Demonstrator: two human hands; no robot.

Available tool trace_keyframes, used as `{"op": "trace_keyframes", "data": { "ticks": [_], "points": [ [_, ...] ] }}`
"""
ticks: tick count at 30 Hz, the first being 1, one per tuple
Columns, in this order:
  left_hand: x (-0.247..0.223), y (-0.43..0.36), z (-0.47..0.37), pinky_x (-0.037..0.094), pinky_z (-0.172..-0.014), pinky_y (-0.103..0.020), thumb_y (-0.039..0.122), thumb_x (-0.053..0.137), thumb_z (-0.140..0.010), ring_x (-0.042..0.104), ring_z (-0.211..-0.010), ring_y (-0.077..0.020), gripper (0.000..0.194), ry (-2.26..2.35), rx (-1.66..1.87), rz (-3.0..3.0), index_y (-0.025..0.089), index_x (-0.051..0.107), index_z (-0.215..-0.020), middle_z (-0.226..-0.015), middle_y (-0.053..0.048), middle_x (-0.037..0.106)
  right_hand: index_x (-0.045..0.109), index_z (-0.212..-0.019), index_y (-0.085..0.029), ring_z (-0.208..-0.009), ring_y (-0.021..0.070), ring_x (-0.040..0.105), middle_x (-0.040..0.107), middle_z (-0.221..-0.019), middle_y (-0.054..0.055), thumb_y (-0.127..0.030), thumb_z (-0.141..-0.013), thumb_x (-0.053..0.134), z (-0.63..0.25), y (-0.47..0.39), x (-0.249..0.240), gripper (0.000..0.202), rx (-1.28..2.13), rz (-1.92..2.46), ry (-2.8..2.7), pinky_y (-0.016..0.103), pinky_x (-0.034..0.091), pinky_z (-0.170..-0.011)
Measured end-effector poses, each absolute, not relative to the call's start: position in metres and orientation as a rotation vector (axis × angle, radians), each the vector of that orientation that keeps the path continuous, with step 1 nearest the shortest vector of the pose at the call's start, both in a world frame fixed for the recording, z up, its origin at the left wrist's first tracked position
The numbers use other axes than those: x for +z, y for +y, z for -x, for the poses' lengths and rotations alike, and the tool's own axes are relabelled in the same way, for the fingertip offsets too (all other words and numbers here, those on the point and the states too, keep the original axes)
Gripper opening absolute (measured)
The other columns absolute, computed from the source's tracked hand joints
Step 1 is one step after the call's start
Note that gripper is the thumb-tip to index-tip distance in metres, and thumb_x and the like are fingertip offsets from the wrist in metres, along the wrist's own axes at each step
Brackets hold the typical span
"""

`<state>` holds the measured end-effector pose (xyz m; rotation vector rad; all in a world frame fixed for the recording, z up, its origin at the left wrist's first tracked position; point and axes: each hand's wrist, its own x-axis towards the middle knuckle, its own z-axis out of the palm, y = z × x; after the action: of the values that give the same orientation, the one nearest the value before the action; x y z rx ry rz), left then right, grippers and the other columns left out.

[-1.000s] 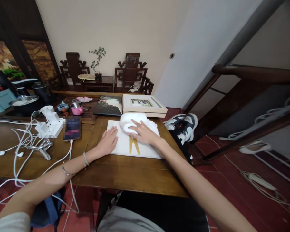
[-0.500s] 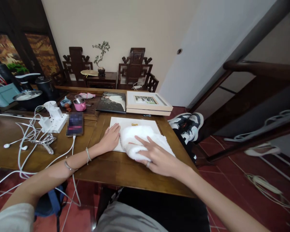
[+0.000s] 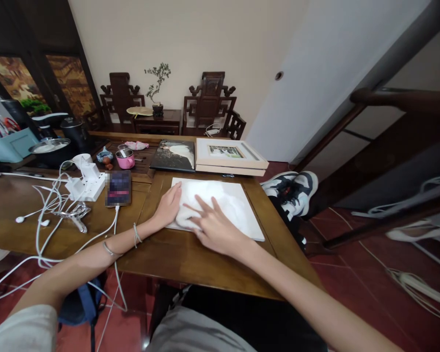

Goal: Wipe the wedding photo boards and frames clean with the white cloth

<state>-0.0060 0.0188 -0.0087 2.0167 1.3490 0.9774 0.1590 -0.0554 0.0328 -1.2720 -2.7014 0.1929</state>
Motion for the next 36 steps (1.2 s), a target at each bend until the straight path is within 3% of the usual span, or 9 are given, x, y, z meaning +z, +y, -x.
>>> {"op": "trace_keyframes", "data": {
  "ticks": [4,7,10,13,16,23,27,30,36],
  "points": [
    [-0.006,0.015,0.004,0.028,-0.116,-0.031,0.036,0.022,-0.099,0.040,-0.136,-0.0191,0.053,1.322,0.996,-1.965,0.007,0.045,-0.137,-0.145,-0.011,0.045,0.069,-0.108,-0.021,-0.141,0.0306,0.027,0.064,-0.126,0.010,-0.018,-0.086,0.048,-0.170,-0.086,0.045,0.030,0.370,1.125,-2.758,0.061,0.017,-0.114],
    [-0.007,0.014,0.003,0.026,-0.117,-0.035,0.038,0.021,-0.099,0.040,-0.136,-0.0193,0.052,1.324,0.978,-1.935,0.011,0.046,-0.136,-0.145,-0.009,0.045,0.066,-0.114,-0.019,-0.138,0.0279,0.035,0.058,-0.133,0.015,-0.028,-0.093,0.044,-0.182,-0.071,0.045,0.033,0.306,1.258,-2.699,0.055,0.022,-0.114],
    [-0.007,0.014,0.003,0.025,-0.116,-0.037,0.041,0.022,-0.099,0.039,-0.137,-0.0200,0.053,1.293,1.012,-1.913,0.013,0.045,-0.137,-0.146,-0.009,0.045,0.063,-0.122,-0.015,-0.140,0.0305,0.029,0.051,-0.140,0.017,-0.031,-0.095,0.040,-0.176,-0.041,0.035,0.039,0.154,1.487,-2.590,0.058,0.022,-0.112],
    [-0.007,0.015,0.004,0.025,-0.116,-0.037,0.043,0.022,-0.099,0.038,-0.137,-0.0207,0.054,1.274,1.022,-1.907,0.012,0.045,-0.137,-0.146,-0.010,0.044,0.062,-0.123,-0.016,-0.141,0.0394,0.020,0.046,-0.145,0.012,-0.030,-0.094,0.040,-0.154,-0.020,0.027,0.039,0.036,1.662,-2.488,0.071,0.019,-0.105],
    [-0.005,0.015,0.007,0.024,-0.117,-0.038,0.042,0.021,-0.099,0.038,-0.137,-0.0203,0.054,1.276,1.041,-1.904,0.012,0.045,-0.137,-0.146,-0.010,0.044,0.065,-0.119,-0.016,-0.140,0.0446,0.019,0.041,-0.148,0.009,-0.026,-0.092,0.042,-0.138,-0.025,0.028,0.037,0.065,1.562,-2.562,0.075,0.019,-0.102],
    [-0.004,0.014,0.007,0.022,-0.118,-0.035,0.041,0.013,-0.100,0.035,-0.139,-0.0178,0.058,1.280,0.937,-1.972,0.010,0.042,-0.139,-0.148,-0.011,0.041,0.070,-0.106,-0.021,-0.144,0.0307,0.019,0.048,-0.144,0.004,-0.010,-0.079,0.050,-0.175,-0.089,0.041,0.035,0.295,1.081,-2.764,0.060,0.012,-0.115],
    [-0.011,0.017,0.005,0.014,-0.119,-0.042,0.034,0.026,-0.098,0.025,-0.143,-0.0208,0.051,1.344,0.622,-2.149,0.008,0.042,-0.139,-0.151,-0.013,0.035,0.070,-0.107,-0.021,-0.136,0.0291,0.037,0.046,-0.145,0.010,-0.026,-0.089,0.046,-0.211,-0.083,0.038,0.029,0.355,1.268,-2.621,0.053,0.023,-0.115],
    [-0.016,0.017,0.007,0.012,-0.119,-0.044,0.026,0.031,-0.095,0.020,-0.145,-0.0210,0.049,1.326,0.483,-2.327,0.008,0.041,-0.139,-0.153,-0.013,0.031,0.066,-0.115,-0.024,-0.135,0.0301,0.039,0.049,-0.143,0.006,-0.040,-0.094,0.041,-0.226,-0.046,0.033,0.037,0.427,1.498,-2.397,0.052,0.025,-0.113],
    [-0.015,0.013,0.010,0.016,-0.118,-0.048,0.022,0.029,-0.095,0.020,-0.145,-0.0234,0.050,1.311,0.416,-2.496,0.006,0.036,-0.141,-0.153,-0.016,0.029,0.066,-0.115,-0.019,-0.125,0.0318,0.049,0.061,-0.131,0.009,-0.045,-0.095,0.037,-0.194,0.035,0.037,0.044,0.592,1.607,-2.038,0.048,0.031,-0.108]
  ]
}}
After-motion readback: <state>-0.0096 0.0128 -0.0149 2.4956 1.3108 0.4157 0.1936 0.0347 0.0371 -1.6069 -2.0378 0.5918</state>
